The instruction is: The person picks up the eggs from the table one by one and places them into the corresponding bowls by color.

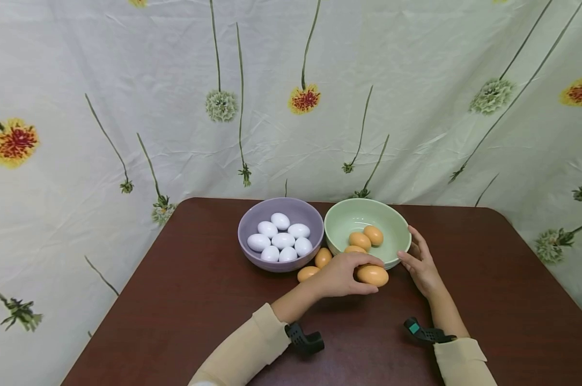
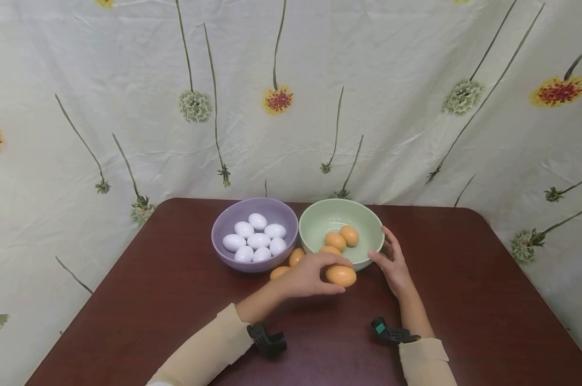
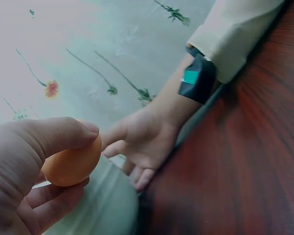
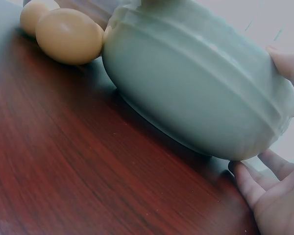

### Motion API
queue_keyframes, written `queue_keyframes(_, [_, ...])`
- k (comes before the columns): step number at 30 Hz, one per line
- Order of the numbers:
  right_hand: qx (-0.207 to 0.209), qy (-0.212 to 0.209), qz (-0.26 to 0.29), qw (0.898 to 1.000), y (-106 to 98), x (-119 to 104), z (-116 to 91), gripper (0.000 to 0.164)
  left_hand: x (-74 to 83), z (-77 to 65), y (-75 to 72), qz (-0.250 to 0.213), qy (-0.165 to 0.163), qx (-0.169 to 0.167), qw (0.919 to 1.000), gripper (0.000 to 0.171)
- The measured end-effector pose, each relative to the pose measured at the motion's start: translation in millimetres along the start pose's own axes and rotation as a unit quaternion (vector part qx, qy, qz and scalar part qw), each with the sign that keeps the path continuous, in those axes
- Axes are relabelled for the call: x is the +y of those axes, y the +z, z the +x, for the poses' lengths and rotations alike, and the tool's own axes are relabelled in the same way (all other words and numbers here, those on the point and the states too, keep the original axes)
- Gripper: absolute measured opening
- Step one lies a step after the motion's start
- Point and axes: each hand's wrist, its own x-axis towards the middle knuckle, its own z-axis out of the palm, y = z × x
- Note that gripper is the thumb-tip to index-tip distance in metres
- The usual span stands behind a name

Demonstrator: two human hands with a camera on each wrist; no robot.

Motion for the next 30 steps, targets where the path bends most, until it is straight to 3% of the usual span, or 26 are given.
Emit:
queue_keyframes(10, [0.004, 0.007, 0.002, 1.000, 0, 0, -2, 0.070, -1.1, 8.5, -15.6, -0.016, -0.011, 0.026, 0.9995, 0.046])
queue_keyframes(19, [0.009, 0.014, 0.011, 1.000, 1, -1, 0, 0.071, -12.5, 22.2, -23.1, -0.087, -0.055, 0.047, 0.9936, 0.047])
queue_keyframes(30, [0.013, 0.017, 0.009, 1.000, 2, -2, 0, 0.071, -28.2, 37.7, -22.2, -0.046, -0.093, 0.038, 0.9939, 0.048])
